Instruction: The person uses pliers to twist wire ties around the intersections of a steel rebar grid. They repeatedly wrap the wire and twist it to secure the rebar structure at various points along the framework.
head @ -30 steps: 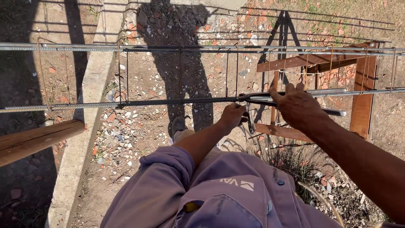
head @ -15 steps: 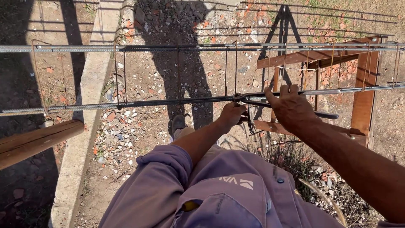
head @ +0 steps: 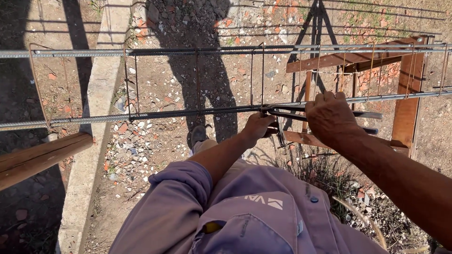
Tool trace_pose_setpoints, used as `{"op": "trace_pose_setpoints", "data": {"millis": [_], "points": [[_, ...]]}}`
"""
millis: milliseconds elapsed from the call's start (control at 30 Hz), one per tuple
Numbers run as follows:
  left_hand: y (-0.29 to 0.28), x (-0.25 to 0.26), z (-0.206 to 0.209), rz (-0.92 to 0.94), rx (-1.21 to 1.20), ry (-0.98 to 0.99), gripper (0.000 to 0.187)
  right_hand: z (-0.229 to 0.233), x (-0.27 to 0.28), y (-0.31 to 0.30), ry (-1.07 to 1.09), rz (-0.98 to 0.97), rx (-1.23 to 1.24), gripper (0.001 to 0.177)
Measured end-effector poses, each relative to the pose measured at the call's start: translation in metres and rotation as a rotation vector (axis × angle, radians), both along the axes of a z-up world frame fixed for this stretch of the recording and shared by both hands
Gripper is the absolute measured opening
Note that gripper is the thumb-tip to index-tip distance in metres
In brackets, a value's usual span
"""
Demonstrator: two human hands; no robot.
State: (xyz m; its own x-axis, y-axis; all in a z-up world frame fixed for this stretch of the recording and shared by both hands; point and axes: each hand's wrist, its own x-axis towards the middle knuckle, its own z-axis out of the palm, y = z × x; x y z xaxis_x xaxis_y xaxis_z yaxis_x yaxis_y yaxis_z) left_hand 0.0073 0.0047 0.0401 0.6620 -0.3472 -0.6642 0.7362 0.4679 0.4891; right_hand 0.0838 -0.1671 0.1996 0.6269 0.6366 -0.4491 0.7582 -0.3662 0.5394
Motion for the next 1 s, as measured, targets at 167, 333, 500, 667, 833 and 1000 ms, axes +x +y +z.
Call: {"op": "trace_pose_setpoints", "data": {"millis": [167,333,500,667,833,1000], "points": [[0.001,-0.001,0.002,0.081,-0.115,0.069,0.013,0.087,0.002,0.033,0.242,-0.501,-0.264,0.021],[-0.006,-0.004,0.003,0.028,-0.132,0.125,0.017,0.091,-0.003,0.049,0.464,-0.700,-0.300,0.019],[-0.004,-0.015,0.029,-0.071,-0.124,0.169,0.026,0.043,-0.016,0.001,0.735,-1.025,-0.202,0.034],[0.009,-0.025,0.070,-0.252,0.104,-0.075,0.056,0.028,-0.054,-0.021,1.069,-1.669,0.366,0.058],[0.039,-0.022,0.117,-0.476,0.192,-0.132,0.063,0.030,-0.064,-0.024,1.140,-1.760,0.382,0.054],[0.070,-0.051,0.071,-0.426,0.803,-0.980,0.101,0.023,-0.062,-0.031,1.266,-1.804,0.440,0.047]]}}
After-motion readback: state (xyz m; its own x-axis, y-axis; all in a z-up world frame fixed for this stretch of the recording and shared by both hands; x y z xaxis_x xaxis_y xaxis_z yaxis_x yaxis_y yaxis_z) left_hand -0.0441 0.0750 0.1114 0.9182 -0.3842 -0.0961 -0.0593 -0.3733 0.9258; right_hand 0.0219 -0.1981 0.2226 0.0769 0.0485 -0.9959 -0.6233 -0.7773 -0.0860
